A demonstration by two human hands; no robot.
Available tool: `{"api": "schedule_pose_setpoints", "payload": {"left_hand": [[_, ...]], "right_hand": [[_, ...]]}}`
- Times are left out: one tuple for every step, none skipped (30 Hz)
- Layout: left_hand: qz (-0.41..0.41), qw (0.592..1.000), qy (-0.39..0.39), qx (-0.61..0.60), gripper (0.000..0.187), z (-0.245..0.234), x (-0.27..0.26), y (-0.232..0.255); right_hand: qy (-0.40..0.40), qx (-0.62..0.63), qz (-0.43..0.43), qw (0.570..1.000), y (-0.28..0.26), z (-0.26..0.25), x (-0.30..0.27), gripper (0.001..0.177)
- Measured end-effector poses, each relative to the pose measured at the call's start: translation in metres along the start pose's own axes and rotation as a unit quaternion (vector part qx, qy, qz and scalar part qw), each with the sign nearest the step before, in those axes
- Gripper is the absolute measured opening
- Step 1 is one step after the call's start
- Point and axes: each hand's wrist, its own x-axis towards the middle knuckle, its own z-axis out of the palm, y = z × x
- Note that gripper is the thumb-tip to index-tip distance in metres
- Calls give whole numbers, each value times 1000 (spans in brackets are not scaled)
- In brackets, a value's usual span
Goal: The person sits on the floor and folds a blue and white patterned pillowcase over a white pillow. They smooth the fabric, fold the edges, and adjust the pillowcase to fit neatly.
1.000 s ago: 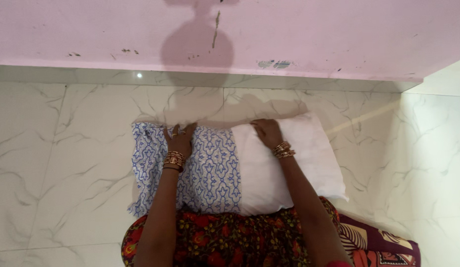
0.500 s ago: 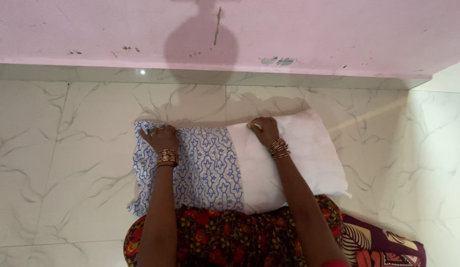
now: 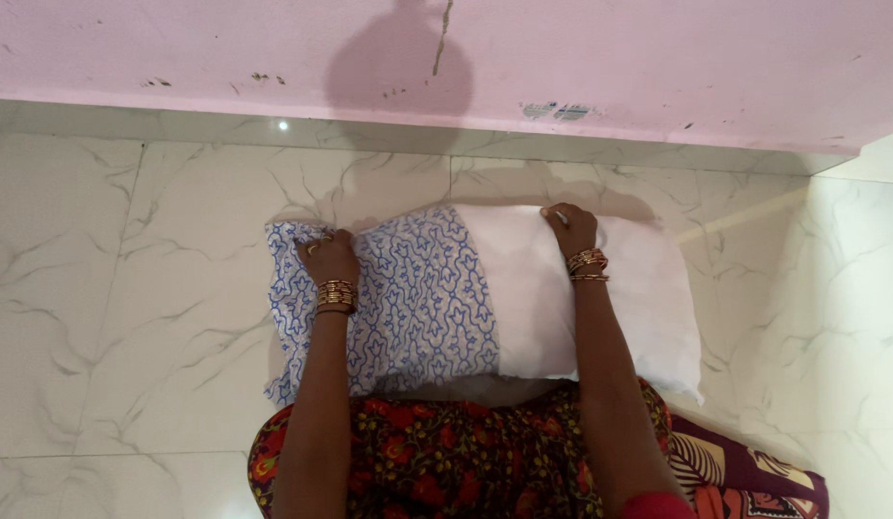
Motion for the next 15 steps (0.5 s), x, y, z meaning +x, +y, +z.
{"api": "schedule_pose_setpoints", "payload": {"left_hand": [[18, 999, 5, -27, 15, -4, -2, 2], [35, 998, 13, -55, 21, -10, -3, 5], [53, 995, 20, -82, 30, -17, -3, 8], [70, 991, 0, -112, 39, -24, -4, 13], [88, 986, -21, -142, 50, -31, -5, 19], [107, 979, -45, -169, 61, -35, -11, 25], [114, 970, -100, -187, 63, -38, -16, 33], [123, 959, -153, -202, 65, -40, -18, 39], [131, 945, -205, -216, 68, -41, -19, 45], [135, 933, -239, -235, 72, -41, -20, 50], [137, 918, -272, -252, 77, -40, -24, 54], [139, 902, -308, -269, 82, -38, -30, 56], [130, 904, -333, -234, 88, -34, -34, 60], [121, 905, -357, -200, 95, -29, -38, 66], [111, 903, -380, -165, 102, -23, -40, 68]], "right_hand": [[27, -10, -46, 999, -4, -3, -3, 24], [55, -21, -94, 994, -10, -8, -6, 23], [83, -31, -141, 986, -18, -13, -10, 22], [75, -17, -182, 980, -28, -19, -18, 27], [67, -3, -223, 972, -41, -24, -28, 33], [34, -35, -224, 973, -57, -21, -44, 41], [0, -67, -225, 972, -75, -16, -62, 48], [-22, -134, -234, 963, -93, -11, -82, 64], [-44, -199, -242, 949, -108, -8, -103, 79], [-38, -195, -258, 945, -120, -7, -117, 81], [-31, -191, -274, 942, -129, -5, -130, 82], [-27, -186, -289, 939, -133, -5, -138, 84], [-34, -179, -276, 944, -133, -5, -139, 86], [-41, -172, -264, 948, -131, -3, -137, 88], [-47, -166, -253, 952, -128, -1, -134, 90]]}}
